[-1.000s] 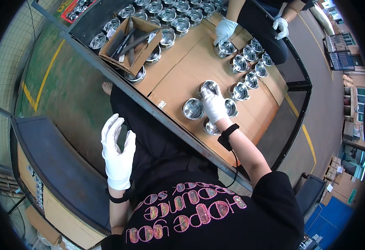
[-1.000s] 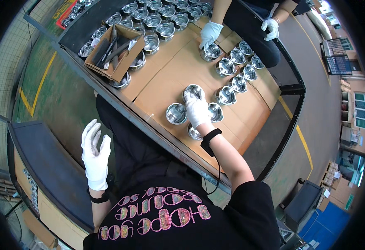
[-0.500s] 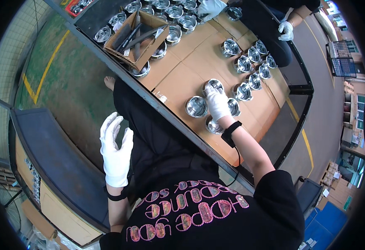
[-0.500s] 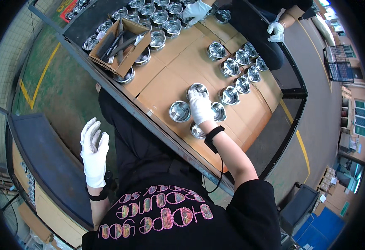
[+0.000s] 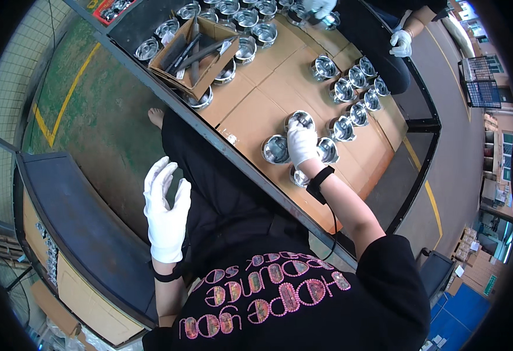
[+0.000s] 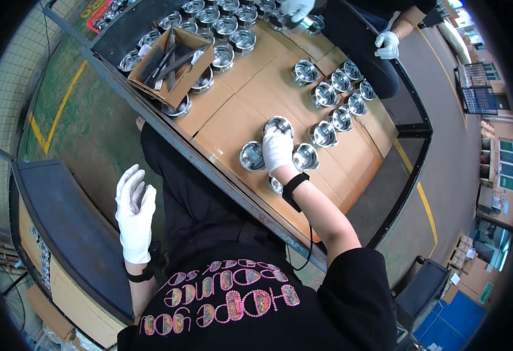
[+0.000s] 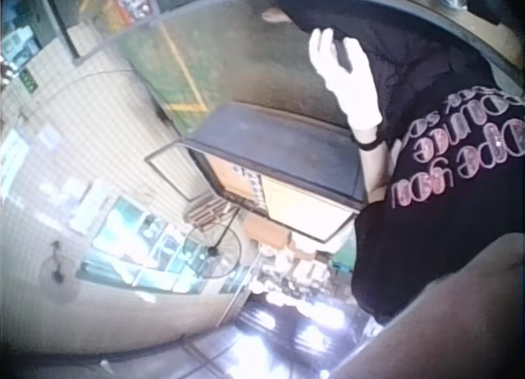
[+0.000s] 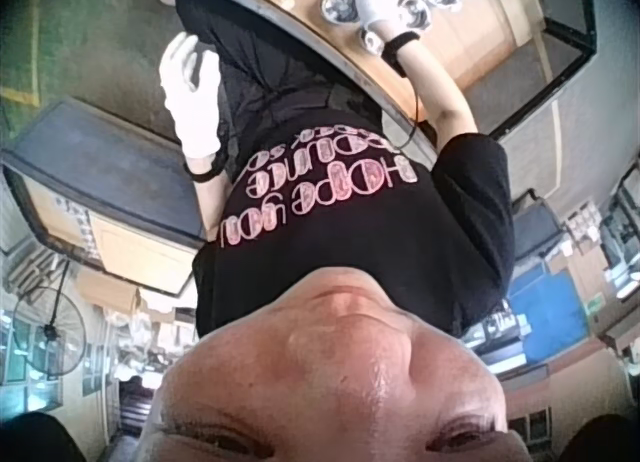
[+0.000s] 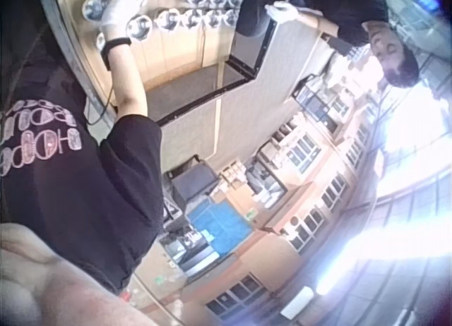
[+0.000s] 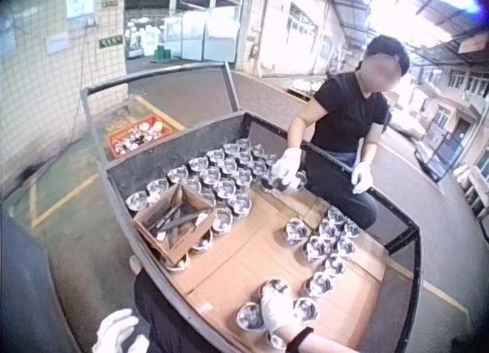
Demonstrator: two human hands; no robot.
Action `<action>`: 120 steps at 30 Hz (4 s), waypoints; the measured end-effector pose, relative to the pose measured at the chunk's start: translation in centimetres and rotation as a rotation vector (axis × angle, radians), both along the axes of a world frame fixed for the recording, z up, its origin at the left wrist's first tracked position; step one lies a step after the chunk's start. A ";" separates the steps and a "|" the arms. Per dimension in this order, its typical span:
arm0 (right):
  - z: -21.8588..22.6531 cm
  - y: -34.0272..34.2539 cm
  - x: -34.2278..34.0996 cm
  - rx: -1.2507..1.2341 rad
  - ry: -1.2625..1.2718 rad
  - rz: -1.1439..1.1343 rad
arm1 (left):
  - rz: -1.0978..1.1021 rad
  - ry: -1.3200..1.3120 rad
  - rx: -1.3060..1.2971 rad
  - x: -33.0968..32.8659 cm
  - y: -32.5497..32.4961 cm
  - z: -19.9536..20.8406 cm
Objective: Inspecting, wiping with a cloth, and organizing metal piston components into trays on a transport cart.
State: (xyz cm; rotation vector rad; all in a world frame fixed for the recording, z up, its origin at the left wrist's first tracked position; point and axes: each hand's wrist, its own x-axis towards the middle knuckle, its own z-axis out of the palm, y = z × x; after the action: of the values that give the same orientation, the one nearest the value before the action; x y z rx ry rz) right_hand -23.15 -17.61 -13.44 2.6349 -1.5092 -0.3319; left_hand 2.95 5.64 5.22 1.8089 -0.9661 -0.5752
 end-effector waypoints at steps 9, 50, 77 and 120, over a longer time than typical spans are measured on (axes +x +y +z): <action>0.5 -0.2 -1.0 0.264 -0.506 -0.122 | 0.028 0.046 0.027 0.9 1.1 -0.4; 1.0 -1.9 -3.6 0.132 -0.064 0.128 | -0.004 -0.009 0.015 0.4 1.0 -1.3; 11.2 -1.1 12.6 0.243 -0.571 0.132 | 0.032 -0.097 0.098 1.1 2.0 -1.4; 2.8 -4.7 23.4 0.124 -0.088 0.623 | 0.031 -0.258 0.082 1.1 2.6 -1.3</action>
State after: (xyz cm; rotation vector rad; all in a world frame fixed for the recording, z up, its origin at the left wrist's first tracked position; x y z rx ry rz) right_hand 0.24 -22.28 -10.61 3.0659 -0.6271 -0.2585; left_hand 4.08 8.21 3.88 2.0024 -1.0972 -0.3714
